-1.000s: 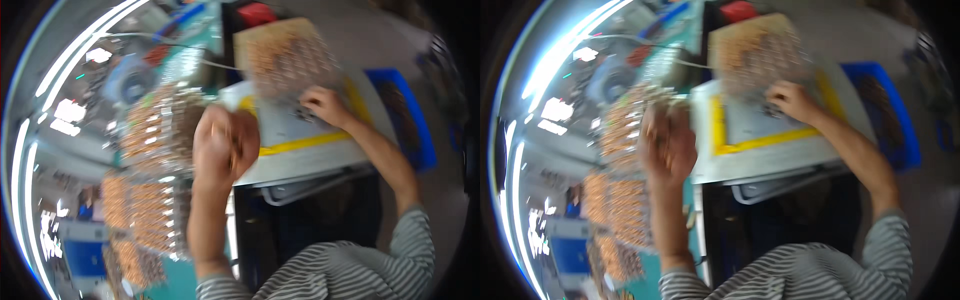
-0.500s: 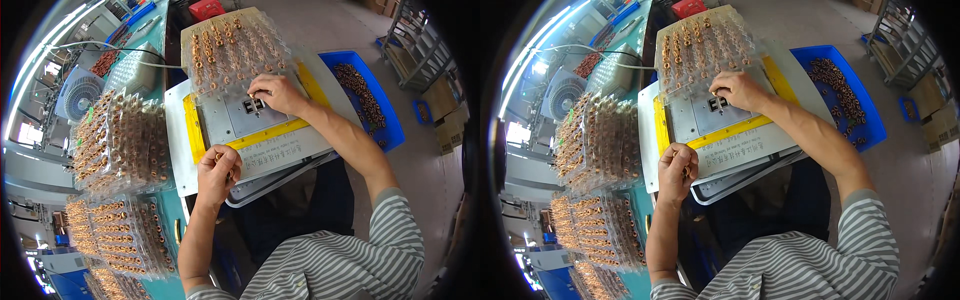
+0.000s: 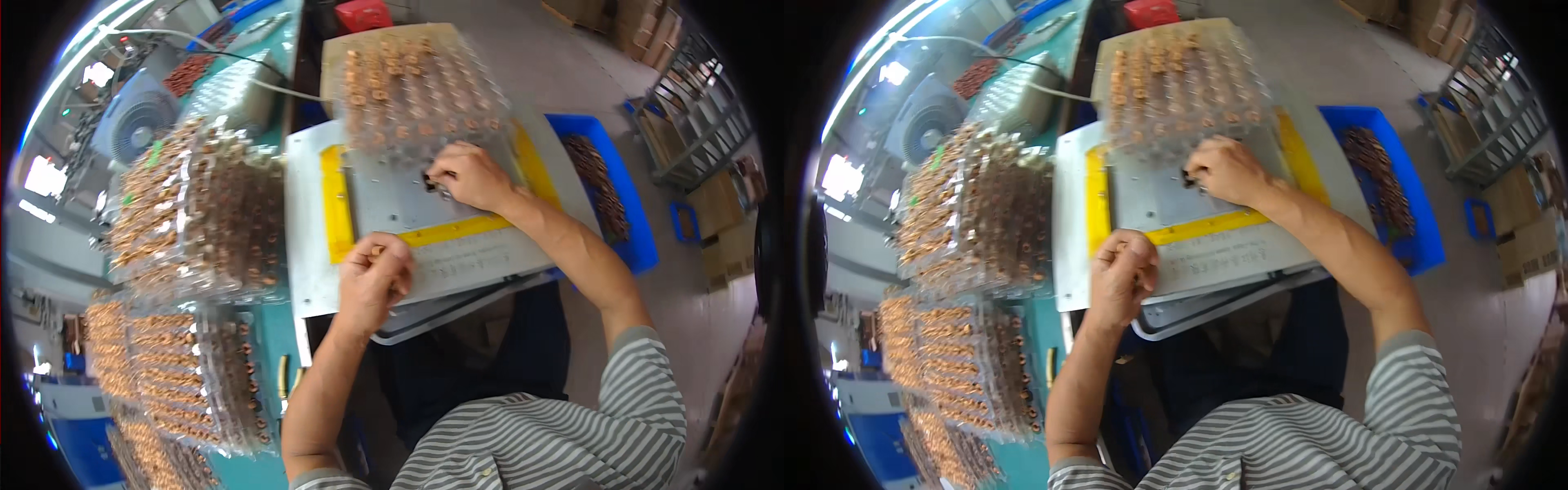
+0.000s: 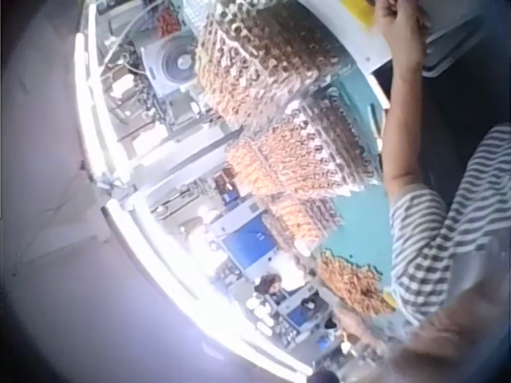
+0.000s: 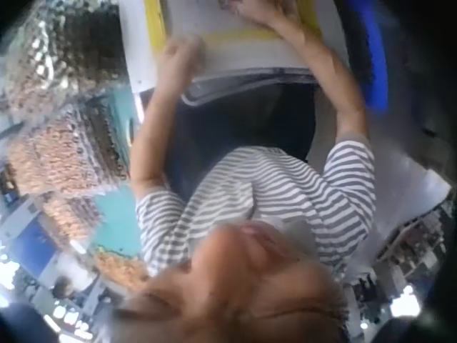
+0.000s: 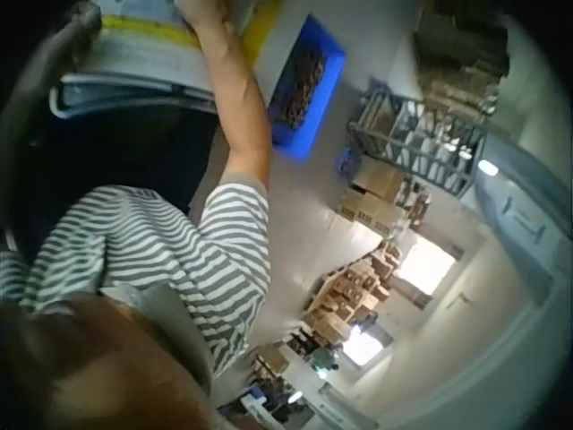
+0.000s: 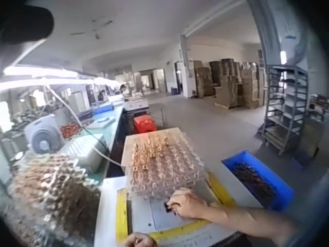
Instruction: The person trims the wire leads of toroidal coils by inserting them into a tabletop trimming machine by hand. The person pulls out and reinserts the metal scrap collection tray beneath the machine, then continues trimming coil leads.
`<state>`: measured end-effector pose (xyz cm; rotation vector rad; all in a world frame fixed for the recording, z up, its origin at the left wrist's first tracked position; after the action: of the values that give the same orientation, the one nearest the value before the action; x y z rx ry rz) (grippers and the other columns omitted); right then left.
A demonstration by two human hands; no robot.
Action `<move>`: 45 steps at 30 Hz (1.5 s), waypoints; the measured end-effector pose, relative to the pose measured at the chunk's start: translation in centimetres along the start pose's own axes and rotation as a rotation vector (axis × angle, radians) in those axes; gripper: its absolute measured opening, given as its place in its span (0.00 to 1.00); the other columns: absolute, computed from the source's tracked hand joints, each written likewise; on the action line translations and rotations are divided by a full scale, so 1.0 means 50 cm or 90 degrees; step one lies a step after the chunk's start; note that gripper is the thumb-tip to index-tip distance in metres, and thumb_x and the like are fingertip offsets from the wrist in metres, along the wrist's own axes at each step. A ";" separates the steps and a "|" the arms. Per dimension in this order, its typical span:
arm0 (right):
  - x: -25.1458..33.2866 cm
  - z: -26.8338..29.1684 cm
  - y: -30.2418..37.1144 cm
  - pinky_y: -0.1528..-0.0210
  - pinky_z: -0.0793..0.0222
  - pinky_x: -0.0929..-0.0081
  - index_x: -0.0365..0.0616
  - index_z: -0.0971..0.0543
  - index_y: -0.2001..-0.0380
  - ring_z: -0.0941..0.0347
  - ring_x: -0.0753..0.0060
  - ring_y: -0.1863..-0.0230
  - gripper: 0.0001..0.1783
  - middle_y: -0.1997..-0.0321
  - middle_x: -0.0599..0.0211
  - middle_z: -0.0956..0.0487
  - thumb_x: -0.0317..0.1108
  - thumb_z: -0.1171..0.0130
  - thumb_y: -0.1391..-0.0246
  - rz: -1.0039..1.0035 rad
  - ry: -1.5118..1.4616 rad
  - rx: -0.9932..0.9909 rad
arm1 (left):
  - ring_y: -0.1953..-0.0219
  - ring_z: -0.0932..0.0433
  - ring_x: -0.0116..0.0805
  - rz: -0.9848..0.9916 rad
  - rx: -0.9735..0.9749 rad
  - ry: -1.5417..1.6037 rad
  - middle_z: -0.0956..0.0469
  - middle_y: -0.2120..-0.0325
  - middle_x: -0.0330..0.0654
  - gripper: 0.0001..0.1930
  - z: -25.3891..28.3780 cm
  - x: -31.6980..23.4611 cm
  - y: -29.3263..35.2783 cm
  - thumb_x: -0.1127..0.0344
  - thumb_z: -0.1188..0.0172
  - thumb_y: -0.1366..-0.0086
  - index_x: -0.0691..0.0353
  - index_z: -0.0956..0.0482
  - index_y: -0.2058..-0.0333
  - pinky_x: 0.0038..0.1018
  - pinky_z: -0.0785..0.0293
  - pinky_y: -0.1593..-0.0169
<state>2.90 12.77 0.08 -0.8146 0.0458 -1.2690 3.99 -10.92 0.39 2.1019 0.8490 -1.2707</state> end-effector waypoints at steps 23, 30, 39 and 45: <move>0.019 0.023 0.025 0.58 0.31 0.56 0.42 0.22 0.69 0.27 0.47 0.63 0.04 0.67 0.55 0.23 0.28 0.43 0.50 -0.072 -0.023 -0.036 | 0.83 0.32 0.20 0.029 -0.049 -0.206 0.28 0.79 0.33 0.12 -0.034 0.011 -0.117 0.57 0.38 0.36 0.60 0.24 0.65 0.17 0.38 0.82; 0.120 0.084 0.012 0.56 0.26 0.62 0.42 0.23 0.58 0.22 0.56 0.59 0.16 0.60 0.58 0.20 0.28 0.42 0.52 -0.017 -0.155 -0.114 | 0.82 0.34 0.15 0.133 -0.020 0.018 0.27 0.77 0.29 0.18 -0.115 0.002 -0.132 0.43 0.52 0.29 0.50 0.25 0.64 0.13 0.51 0.86; 0.079 0.246 0.268 0.56 0.24 0.63 0.34 0.30 0.44 0.23 0.57 0.56 0.27 0.58 0.54 0.21 0.26 0.42 0.50 -0.081 -0.111 -0.272 | 0.86 0.40 0.13 0.243 0.038 -0.041 0.30 0.83 0.26 0.15 -0.346 0.105 -0.119 0.48 0.51 0.29 0.49 0.25 0.66 0.11 0.50 0.88; 0.085 0.326 0.289 0.48 0.30 0.59 0.35 0.33 0.43 0.26 0.50 0.52 0.29 0.52 0.51 0.24 0.24 0.42 0.50 -0.207 -0.232 -0.244 | 0.83 0.37 0.14 0.303 0.095 -0.013 0.27 0.76 0.32 0.12 -0.406 0.081 -0.147 0.56 0.51 0.29 0.58 0.26 0.60 0.09 0.48 0.87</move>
<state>23.66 18.42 5.46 -1.4197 -0.1466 -1.4169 11.43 9.39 4.22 2.2231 0.2211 -1.1176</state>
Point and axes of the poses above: each hand's wrist, its own y-axis away from the middle knuckle, its own z-axis out of the back of the hand, x = y × z, the point moved 4 cm from there along -y, towards the middle knuckle
